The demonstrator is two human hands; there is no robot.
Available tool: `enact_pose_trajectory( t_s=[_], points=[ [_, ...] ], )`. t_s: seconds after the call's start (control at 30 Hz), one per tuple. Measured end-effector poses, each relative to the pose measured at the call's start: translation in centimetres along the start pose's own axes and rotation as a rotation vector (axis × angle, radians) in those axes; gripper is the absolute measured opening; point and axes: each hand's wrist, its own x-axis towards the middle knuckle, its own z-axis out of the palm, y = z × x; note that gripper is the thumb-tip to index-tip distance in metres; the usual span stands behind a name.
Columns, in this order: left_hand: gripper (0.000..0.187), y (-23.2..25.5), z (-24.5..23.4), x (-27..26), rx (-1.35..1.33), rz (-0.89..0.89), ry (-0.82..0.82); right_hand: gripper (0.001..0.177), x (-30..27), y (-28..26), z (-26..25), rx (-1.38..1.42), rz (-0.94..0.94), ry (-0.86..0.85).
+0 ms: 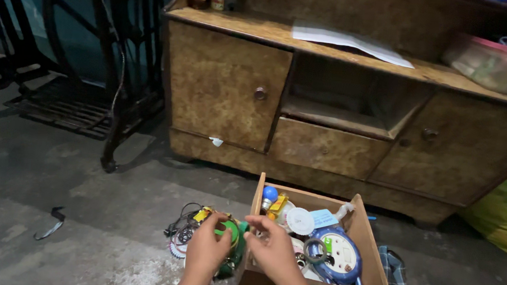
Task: The person opens a wooden drawer and removes various small items one by one, placing them on the floor. Items include a green jar, a blue toy, a white plastic object, a comb, and other miscellaneous objects.
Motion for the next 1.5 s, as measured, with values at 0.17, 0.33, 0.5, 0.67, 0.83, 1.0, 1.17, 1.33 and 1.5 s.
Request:
enact_pose_trajectory(
  t_s=[0.17, 0.33, 0.5, 0.67, 0.83, 1.0, 1.17, 1.33, 1.5],
  points=[
    [0.034, 3.3, 0.3, -1.8, 0.011, 0.044, -0.087, 0.029, -0.8, 0.7, -4.7, -0.3, 0.047, 0.124],
    [0.034, 5.5, 1.5, -3.7, 0.018, 0.222, -0.112, 0.026, -1.3, 3.2, -9.9, -0.57, 0.018, 0.284],
    [0.036, 6.5, 2.2, -5.0, 0.19, 0.429, -0.157, 0.034, -1.9, 6.0, -13.7, -0.768, 0.114, 0.343],
    [0.04, 6.2, 2.7, -4.9, 0.216, 0.455, -0.181, 0.043, -1.2, 7.3, -14.5, -0.802, 0.362, 0.221],
    [0.037, 5.5, 3.3, -4.6, 0.23, 0.472, -0.186, 0.035, -1.2, 7.8, -14.2, -0.747, 0.383, 0.289],
    [0.034, 6.5, 5.5, -4.4, 0.141, 0.656, -0.009, 0.025, -1.5, 8.1, -14.9, -0.383, 0.207, 0.273],
    [0.051, 9.4, 8.7, -5.2, -0.006, 0.434, -0.171, 0.026, -1.5, 8.8, -15.1, -0.042, 0.129, 0.165],
    [0.041, 10.4, 12.5, -5.3, 0.151, -0.029, -0.342, 0.03, -1.6, 9.5, -15.6, 0.155, 0.068, 0.102],
    [0.027, 8.0, 14.8, -4.1, 0.086, 0.097, -0.102, 0.03, -2.3, 9.1, -16.9, 0.136, 0.27, 0.152]
  ],
)
